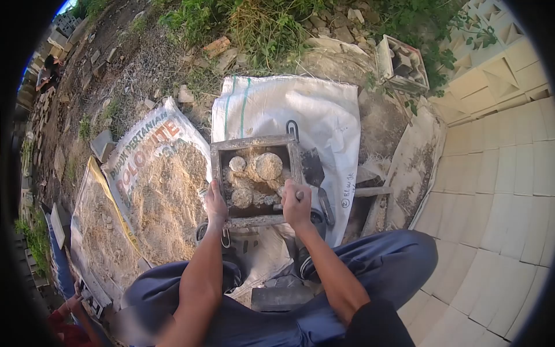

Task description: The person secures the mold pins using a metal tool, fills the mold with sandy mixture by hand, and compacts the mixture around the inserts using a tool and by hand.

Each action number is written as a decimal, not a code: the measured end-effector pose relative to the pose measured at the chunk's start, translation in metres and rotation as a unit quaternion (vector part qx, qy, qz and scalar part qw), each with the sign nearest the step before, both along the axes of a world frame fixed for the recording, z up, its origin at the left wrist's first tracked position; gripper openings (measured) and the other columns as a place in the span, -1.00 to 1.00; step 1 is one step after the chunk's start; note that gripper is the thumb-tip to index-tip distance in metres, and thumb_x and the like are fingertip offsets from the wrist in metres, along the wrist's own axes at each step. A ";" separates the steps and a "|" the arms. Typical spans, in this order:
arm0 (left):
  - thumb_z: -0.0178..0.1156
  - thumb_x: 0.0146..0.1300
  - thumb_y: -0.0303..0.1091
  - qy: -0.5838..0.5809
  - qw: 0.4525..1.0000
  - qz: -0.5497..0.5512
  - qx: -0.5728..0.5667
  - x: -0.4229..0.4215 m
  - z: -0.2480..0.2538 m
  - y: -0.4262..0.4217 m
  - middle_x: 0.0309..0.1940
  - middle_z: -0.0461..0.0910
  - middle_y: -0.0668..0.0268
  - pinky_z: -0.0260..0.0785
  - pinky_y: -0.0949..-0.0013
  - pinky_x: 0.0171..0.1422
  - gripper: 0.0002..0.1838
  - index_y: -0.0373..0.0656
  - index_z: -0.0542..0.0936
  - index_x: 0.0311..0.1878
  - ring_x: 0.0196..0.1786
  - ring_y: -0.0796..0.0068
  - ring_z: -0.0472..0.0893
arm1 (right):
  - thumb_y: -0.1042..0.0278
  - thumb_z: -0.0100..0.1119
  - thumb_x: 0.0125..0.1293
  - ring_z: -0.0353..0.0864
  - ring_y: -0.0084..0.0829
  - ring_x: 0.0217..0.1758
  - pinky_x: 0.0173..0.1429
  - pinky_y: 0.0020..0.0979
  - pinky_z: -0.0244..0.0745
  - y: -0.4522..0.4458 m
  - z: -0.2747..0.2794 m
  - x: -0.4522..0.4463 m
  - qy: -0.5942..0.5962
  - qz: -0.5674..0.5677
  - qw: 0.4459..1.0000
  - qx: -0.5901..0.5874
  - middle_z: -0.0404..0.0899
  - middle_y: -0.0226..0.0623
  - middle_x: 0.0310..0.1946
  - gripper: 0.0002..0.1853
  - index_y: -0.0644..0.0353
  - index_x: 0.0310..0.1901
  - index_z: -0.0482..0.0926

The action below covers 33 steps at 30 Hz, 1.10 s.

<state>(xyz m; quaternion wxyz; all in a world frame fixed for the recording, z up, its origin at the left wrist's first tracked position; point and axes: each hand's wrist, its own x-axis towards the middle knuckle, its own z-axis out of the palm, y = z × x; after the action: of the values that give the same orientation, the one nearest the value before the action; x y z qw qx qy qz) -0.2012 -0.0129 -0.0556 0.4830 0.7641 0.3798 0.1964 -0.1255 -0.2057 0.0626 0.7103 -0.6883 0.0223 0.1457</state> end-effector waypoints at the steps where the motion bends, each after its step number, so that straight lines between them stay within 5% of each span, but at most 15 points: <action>1: -0.31 0.49 0.09 -0.003 1.000 0.005 0.004 0.008 0.000 0.001 -0.33 0.52 -0.21 0.26 -0.02 -0.09 -0.37 -0.37 0.51 -0.17 -0.22 -0.21 0.48 | 0.34 -0.17 0.39 0.09 -0.63 -0.78 -0.66 -0.46 -0.05 0.003 0.001 0.001 -0.003 0.005 1.000 0.004 0.13 -0.49 -0.81 -0.55 0.14 -0.71 0.11; 4: -0.31 0.48 0.10 0.096 0.993 -0.049 -0.050 -0.007 0.009 0.007 -0.20 0.56 -0.21 0.30 0.02 0.04 -0.35 -0.37 0.53 -0.01 -0.07 -0.21 0.51 | 0.42 -0.11 0.32 0.16 -0.61 -0.73 -0.60 -0.36 -0.02 0.003 -0.020 -0.027 -0.314 0.109 0.940 -0.081 0.18 -0.33 -0.79 -0.62 0.27 -0.68 0.20; 5: -0.31 0.48 0.10 0.092 0.993 -0.049 -0.050 -0.006 0.009 0.009 -0.20 0.56 -0.21 0.30 0.02 0.04 -0.35 -0.37 0.53 -0.01 -0.07 -0.21 0.51 | 0.42 -0.11 0.32 0.16 -0.61 -0.73 -0.60 -0.36 -0.02 0.000 -0.030 -0.025 -0.318 0.109 0.938 -0.082 0.18 -0.33 -0.79 -0.62 0.27 -0.68 0.20; 7: -0.31 0.49 0.08 0.086 0.994 -0.050 -0.049 -0.005 0.004 0.008 -0.19 0.56 -0.22 0.30 0.03 0.05 -0.36 -0.37 0.53 -0.02 -0.06 -0.23 0.50 | 0.39 -0.13 0.33 0.16 -0.58 -0.73 -0.58 -0.35 0.02 0.014 -0.016 -0.014 -0.059 0.118 0.990 -0.057 0.18 -0.33 -0.79 -0.61 0.26 -0.68 0.22; 11: -0.31 0.49 0.06 0.039 0.999 -0.024 -0.024 -0.006 -0.002 0.006 -0.21 0.55 -0.22 0.30 0.01 0.03 -0.38 -0.36 0.54 -0.08 -0.07 -0.27 0.49 | 0.34 -0.12 0.37 0.07 -0.68 -0.74 -0.63 -0.48 -0.09 0.023 -0.010 -0.038 -0.109 0.074 0.991 0.020 0.13 -0.53 -0.78 -0.56 0.15 -0.70 0.11; 12: -0.31 0.49 0.06 0.062 0.997 -0.034 -0.043 -0.014 0.005 0.004 -0.19 0.55 -0.22 0.31 0.02 0.05 -0.38 -0.36 0.54 -0.05 -0.04 -0.26 0.48 | 0.35 -0.11 0.38 0.02 -0.70 -0.73 -0.63 -0.48 -0.11 0.020 -0.044 -0.041 -0.264 0.103 0.959 -0.033 0.10 -0.54 -0.78 -0.55 0.14 -0.70 0.10; 13: -0.31 0.49 0.05 0.066 0.995 -0.040 -0.056 -0.005 0.013 0.007 -0.16 0.55 -0.22 0.31 0.03 0.07 -0.38 -0.36 0.54 -0.02 -0.01 -0.26 0.48 | 0.35 -0.11 0.38 0.02 -0.70 -0.73 -0.63 -0.48 -0.11 0.030 -0.037 -0.026 -0.274 0.106 0.955 -0.031 0.10 -0.54 -0.78 -0.55 0.14 -0.70 0.10; 15: -0.30 0.49 0.05 0.056 0.997 -0.029 -0.050 -0.008 0.014 -0.001 -0.15 0.54 -0.23 0.30 0.02 0.08 -0.39 -0.36 0.53 -0.04 -0.01 -0.27 0.47 | 0.40 -0.16 0.38 0.02 -0.66 -0.75 -0.64 -0.47 -0.11 0.044 -0.020 -0.017 -0.019 0.107 0.994 0.023 0.07 -0.51 -0.78 -0.57 0.15 -0.70 0.10; 17: -0.30 0.50 0.04 0.043 0.998 -0.012 -0.032 0.004 0.010 0.008 -0.15 0.54 -0.24 0.29 0.02 0.08 -0.39 -0.37 0.53 -0.05 -0.01 -0.28 0.47 | 0.40 -0.15 0.30 0.18 -0.50 -0.77 -0.60 -0.36 0.06 0.053 -0.003 -0.025 -0.054 0.099 0.993 -0.028 0.17 -0.33 -0.81 -0.63 0.23 -0.69 0.21; 20: -0.30 0.49 0.03 0.032 0.998 -0.033 -0.034 -0.008 0.001 0.006 -0.14 0.52 -0.26 0.27 0.00 0.09 -0.41 -0.37 0.50 -0.05 -0.01 -0.31 0.44 | 0.38 -0.12 0.40 0.06 -0.69 -0.71 -0.64 -0.47 -0.11 0.055 -0.050 -0.051 -0.385 0.114 0.914 -0.047 0.13 -0.55 -0.76 -0.56 0.18 -0.69 0.13; 21: -0.30 0.49 0.03 0.023 0.999 -0.034 -0.030 -0.003 0.003 0.009 -0.14 0.52 -0.26 0.27 0.00 0.09 -0.41 -0.37 0.50 -0.05 -0.01 -0.31 0.44 | 0.38 -0.12 0.40 0.06 -0.69 -0.71 -0.64 -0.47 -0.11 0.063 -0.044 -0.044 -0.394 0.111 0.911 -0.045 0.13 -0.55 -0.76 -0.56 0.18 -0.69 0.13; 24: -0.30 0.49 0.03 0.052 0.996 -0.042 -0.061 0.003 0.008 0.013 -0.15 0.52 -0.27 0.27 0.00 0.08 -0.40 -0.38 0.50 -0.06 -0.02 -0.30 0.44 | 0.45 -0.19 0.37 0.17 -0.48 -0.75 -0.63 -0.41 0.07 0.072 0.014 -0.043 -0.059 0.134 0.989 -0.017 0.13 -0.37 -0.80 -0.59 0.17 -0.70 0.16; 27: -0.31 0.49 0.07 0.057 0.996 -0.047 -0.058 -0.007 0.005 0.008 -0.22 0.53 -0.23 0.26 -0.01 0.03 -0.37 -0.39 0.51 -0.08 -0.09 -0.29 0.45 | 0.40 -0.19 0.37 0.22 -0.41 -0.76 -0.61 -0.36 0.13 0.066 -0.020 -0.063 -0.281 0.156 0.947 0.003 0.14 -0.30 -0.81 -0.58 0.19 -0.71 0.18; 31: -0.32 0.48 0.10 0.028 0.998 -0.044 -0.045 -0.005 0.010 0.003 -0.23 0.55 -0.22 0.27 -0.02 0.02 -0.34 -0.39 0.52 -0.05 -0.09 -0.26 0.48 | 0.37 -0.16 0.37 0.29 -0.10 -0.69 -0.51 -0.21 0.18 0.071 -0.002 -0.049 -0.133 0.203 0.968 -0.062 0.29 -0.10 -0.73 -0.64 0.28 -0.61 0.28; 33: -0.32 0.48 0.10 0.039 0.998 -0.032 -0.045 -0.005 -0.004 0.007 -0.18 0.55 -0.22 0.28 0.00 0.06 -0.34 -0.38 0.52 -0.01 -0.04 -0.26 0.48 | 0.37 -0.16 0.38 0.29 -0.13 -0.70 -0.51 -0.21 0.17 0.059 0.013 -0.037 -0.242 0.172 0.952 -0.079 0.28 -0.10 -0.74 -0.63 0.29 -0.62 0.28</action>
<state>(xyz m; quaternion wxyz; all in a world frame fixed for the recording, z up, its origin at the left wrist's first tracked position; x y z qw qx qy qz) -0.2063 -0.0062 -0.0594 0.5075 0.7604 0.3826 0.1335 -0.1622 -0.1469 0.0760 0.6017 -0.7503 -0.2577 0.0922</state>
